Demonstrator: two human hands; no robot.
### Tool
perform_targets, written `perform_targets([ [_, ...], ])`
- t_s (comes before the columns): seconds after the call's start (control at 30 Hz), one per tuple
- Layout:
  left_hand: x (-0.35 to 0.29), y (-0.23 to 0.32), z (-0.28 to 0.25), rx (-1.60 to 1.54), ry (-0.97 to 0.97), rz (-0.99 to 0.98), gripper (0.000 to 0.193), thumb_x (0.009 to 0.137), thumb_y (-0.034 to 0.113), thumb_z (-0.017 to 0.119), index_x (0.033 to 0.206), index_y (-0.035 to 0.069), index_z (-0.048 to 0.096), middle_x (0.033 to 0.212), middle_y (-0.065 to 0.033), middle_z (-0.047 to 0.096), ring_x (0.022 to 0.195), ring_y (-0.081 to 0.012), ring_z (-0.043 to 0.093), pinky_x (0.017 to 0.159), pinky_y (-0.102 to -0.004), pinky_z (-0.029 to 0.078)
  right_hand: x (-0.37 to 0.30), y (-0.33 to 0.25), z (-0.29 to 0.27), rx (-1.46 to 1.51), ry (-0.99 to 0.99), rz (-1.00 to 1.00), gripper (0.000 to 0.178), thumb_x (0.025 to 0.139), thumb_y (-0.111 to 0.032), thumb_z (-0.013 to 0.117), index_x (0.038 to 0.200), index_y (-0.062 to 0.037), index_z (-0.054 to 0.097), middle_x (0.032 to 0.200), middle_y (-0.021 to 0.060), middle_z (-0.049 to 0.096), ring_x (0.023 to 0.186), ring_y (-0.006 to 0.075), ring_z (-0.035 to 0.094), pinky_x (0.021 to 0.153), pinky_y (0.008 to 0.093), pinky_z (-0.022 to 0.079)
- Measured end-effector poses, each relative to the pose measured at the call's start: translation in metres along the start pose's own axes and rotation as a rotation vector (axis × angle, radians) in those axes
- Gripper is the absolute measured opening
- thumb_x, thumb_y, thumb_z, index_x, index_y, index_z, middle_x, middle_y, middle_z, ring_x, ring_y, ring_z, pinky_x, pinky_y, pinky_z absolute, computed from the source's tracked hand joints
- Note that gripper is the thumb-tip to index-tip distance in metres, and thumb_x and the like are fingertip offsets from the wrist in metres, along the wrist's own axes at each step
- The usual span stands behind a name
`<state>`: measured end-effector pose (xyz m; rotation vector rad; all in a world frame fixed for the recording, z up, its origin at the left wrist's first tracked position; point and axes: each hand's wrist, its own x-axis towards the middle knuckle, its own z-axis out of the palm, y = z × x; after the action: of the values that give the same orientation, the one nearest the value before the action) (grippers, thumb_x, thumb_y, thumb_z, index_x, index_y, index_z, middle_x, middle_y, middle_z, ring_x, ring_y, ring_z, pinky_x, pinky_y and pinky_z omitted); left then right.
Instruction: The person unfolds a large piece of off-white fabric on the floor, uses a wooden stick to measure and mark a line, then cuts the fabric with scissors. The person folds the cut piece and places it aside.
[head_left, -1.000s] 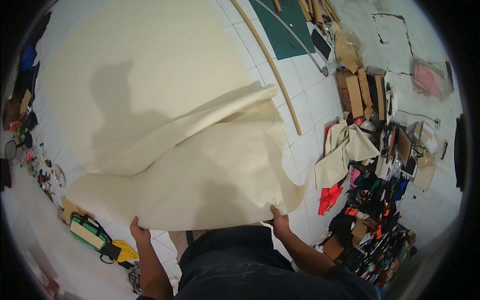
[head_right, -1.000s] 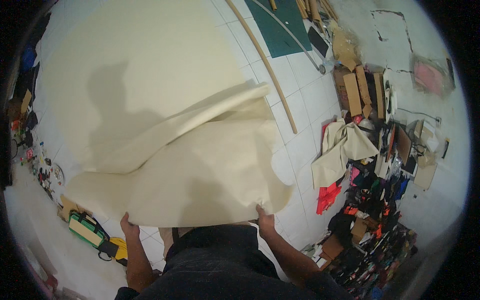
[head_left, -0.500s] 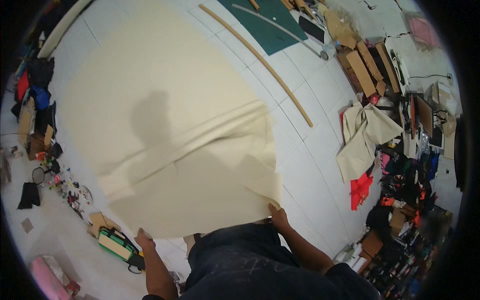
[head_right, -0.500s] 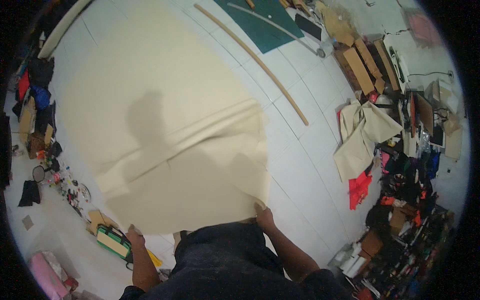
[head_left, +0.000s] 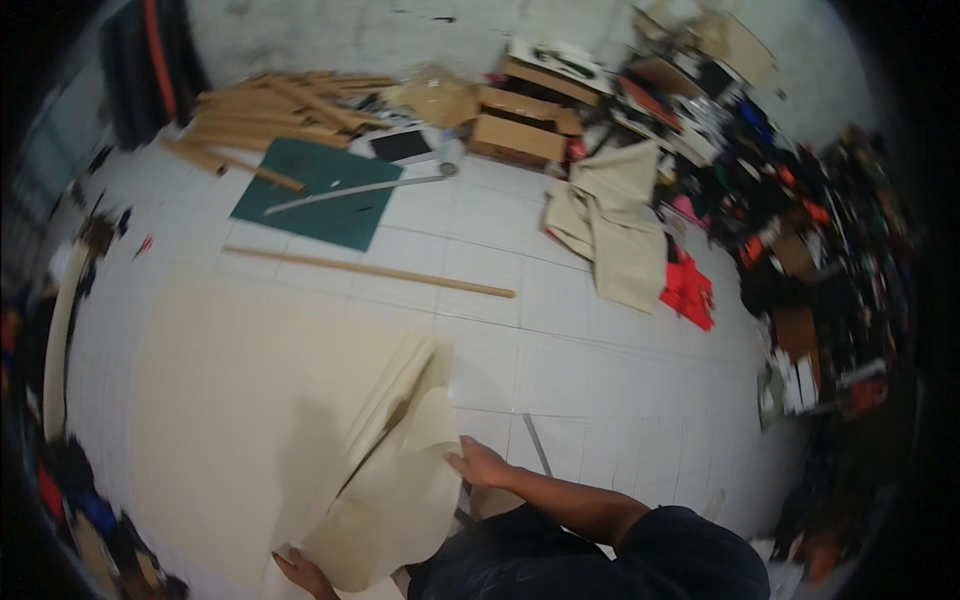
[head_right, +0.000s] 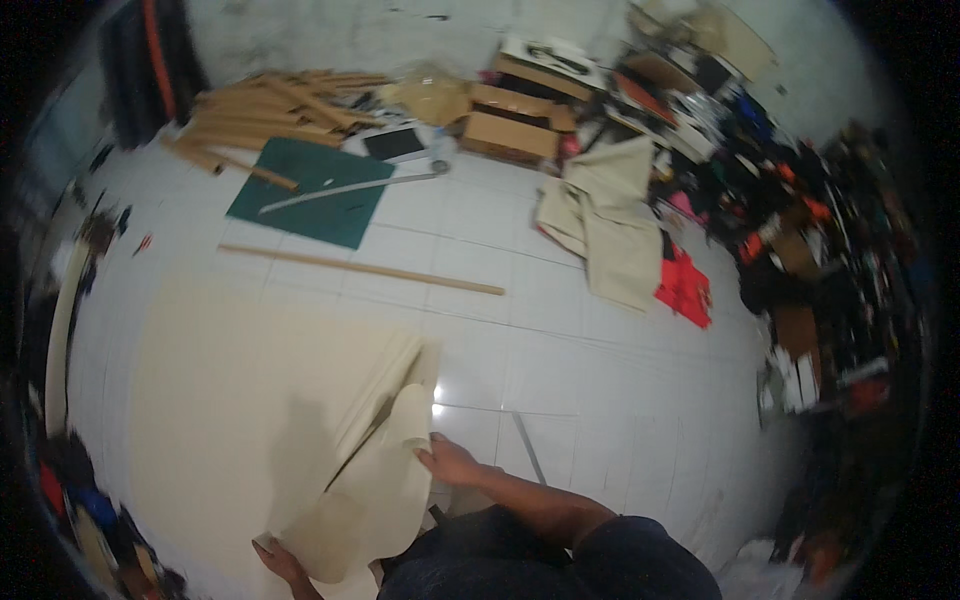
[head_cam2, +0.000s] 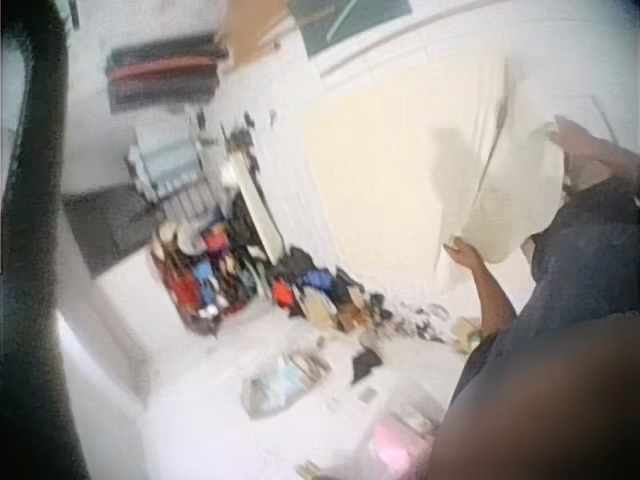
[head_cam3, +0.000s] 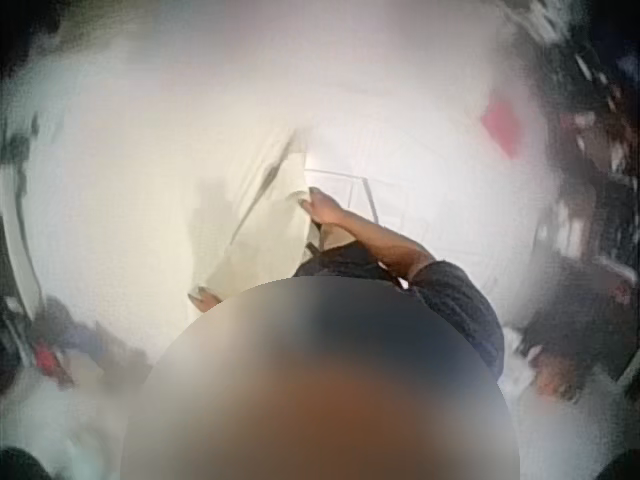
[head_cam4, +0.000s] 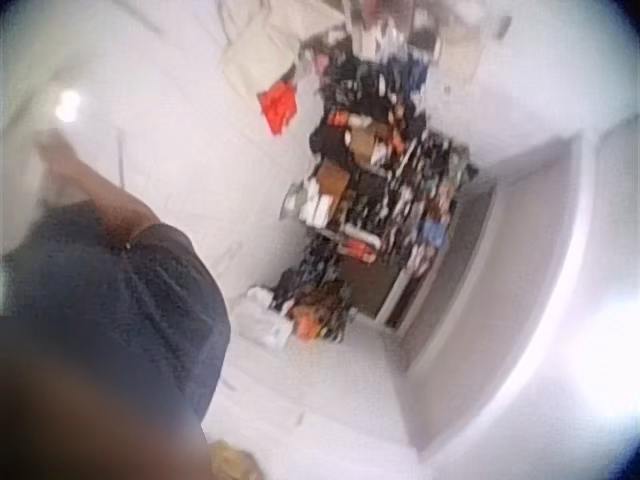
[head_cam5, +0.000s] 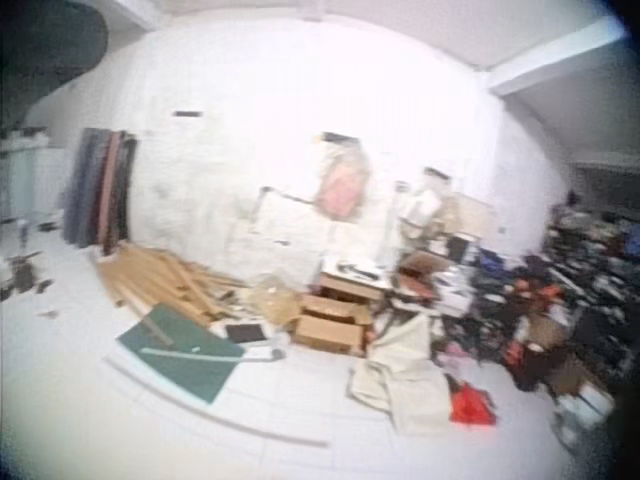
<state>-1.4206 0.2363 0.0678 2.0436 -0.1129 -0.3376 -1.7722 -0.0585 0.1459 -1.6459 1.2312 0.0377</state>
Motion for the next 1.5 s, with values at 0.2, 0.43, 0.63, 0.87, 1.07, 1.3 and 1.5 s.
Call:
perform_targets([
  [0.2, -0.006, 0.111, 0.078, 0.099, -0.446, 0.121, 0.056, 0.094, 0.014, 0.051, 0.141, -0.008, 0.030, 0.135, -0.0215, 0.045, 0.121, -0.0298, 0.046, 0.103, -0.0374, 0.038, 0.019, -0.039, 0.005, 0.206, 0.018, -0.092, 0.048, 0.100, -0.040, 0.039, 0.124, -0.0016, 0.053, 0.125, 0.0240, 0.049, 0.116, 0.0397, 0.048, 0.099, 0.0439, 0.038],
  [0.43, -0.075, 0.256, 0.172, -0.123, -0.799, 0.201, 0.059, 0.095, 0.016, 0.053, 0.141, -0.008, 0.027, 0.134, -0.0201, 0.044, 0.121, -0.0275, 0.046, 0.102, -0.0366, 0.038, 0.035, -0.121, -0.051, 0.624, -0.122, -0.325, 0.051, 0.099, -0.047, 0.039, 0.115, 0.0009, 0.050, 0.111, 0.0187, 0.054, 0.100, 0.0304, 0.054, 0.089, 0.0392, 0.042],
  [0.63, -0.147, 0.332, 0.253, 0.068, -0.787, 0.551, 0.075, 0.087, 0.008, 0.061, 0.144, -0.008, 0.015, 0.138, -0.0202, 0.039, 0.124, -0.0279, 0.044, 0.104, -0.0374, 0.037, 0.050, -0.079, -0.149, 0.636, -0.269, -0.836, 0.040, 0.098, -0.029, 0.041, 0.127, -0.0029, 0.048, 0.131, 0.0143, 0.046, 0.117, 0.0250, 0.047, 0.092, 0.0351, 0.043],
  [0.87, -0.232, 0.476, 0.321, 0.072, -1.041, 0.595, 0.038, 0.087, 0.005, 0.059, 0.122, -0.006, 0.050, 0.113, -0.0154, 0.059, 0.104, -0.0235, 0.057, 0.090, -0.0346, 0.047, 0.027, 0.047, -0.294, 0.398, -0.028, -0.504, 0.098, 0.072, -0.043, 0.076, 0.143, 0.0013, 0.027, 0.147, 0.0230, 0.025, 0.138, 0.0352, 0.024, 0.111, 0.0419, 0.026],
  [1.07, -0.310, 0.524, 0.359, 0.066, -1.245, 0.305, 0.060, 0.076, 0.003, 0.061, 0.132, -0.006, 0.044, 0.111, -0.0169, 0.061, 0.108, -0.0262, 0.056, 0.094, -0.0337, 0.044, 0.033, 0.092, -0.338, -0.102, 0.697, -0.769, 0.106, 0.069, -0.049, 0.078, 0.144, 0.0019, 0.025, 0.146, 0.0258, 0.027, 0.135, 0.0382, 0.029, 0.111, 0.0437, 0.026],
  [1.3, -0.382, 0.600, 0.460, 0.098, -2.215, 1.071, 0.046, 0.067, 0.010, 0.066, 0.110, -0.003, 0.059, 0.104, -0.0209, 0.061, 0.098, -0.0379, 0.058, 0.089, -0.0408, 0.046, 0.021, 0.087, -0.415, 0.079, 0.517, -0.614, 0.101, 0.071, -0.047, 0.077, 0.144, 0.0015, 0.026, 0.142, 0.0239, 0.030, 0.130, 0.0359, 0.032, 0.108, 0.0424, 0.028],
  [1.5, -0.386, 0.618, 0.528, -0.278, -2.062, 1.366, 0.048, 0.074, 0.011, 0.066, 0.120, 0.001, 0.055, 0.119, -0.0173, 0.058, 0.110, -0.0356, 0.055, 0.113, -0.0508, 0.025, 0.039, 0.125, -0.472, 0.391, 0.572, -0.326, 0.096, 0.073, -0.045, 0.075, 0.143, 0.0012, 0.028, 0.137, 0.0223, 0.033, 0.125, 0.0340, 0.034, 0.105, 0.0412, 0.030],
])
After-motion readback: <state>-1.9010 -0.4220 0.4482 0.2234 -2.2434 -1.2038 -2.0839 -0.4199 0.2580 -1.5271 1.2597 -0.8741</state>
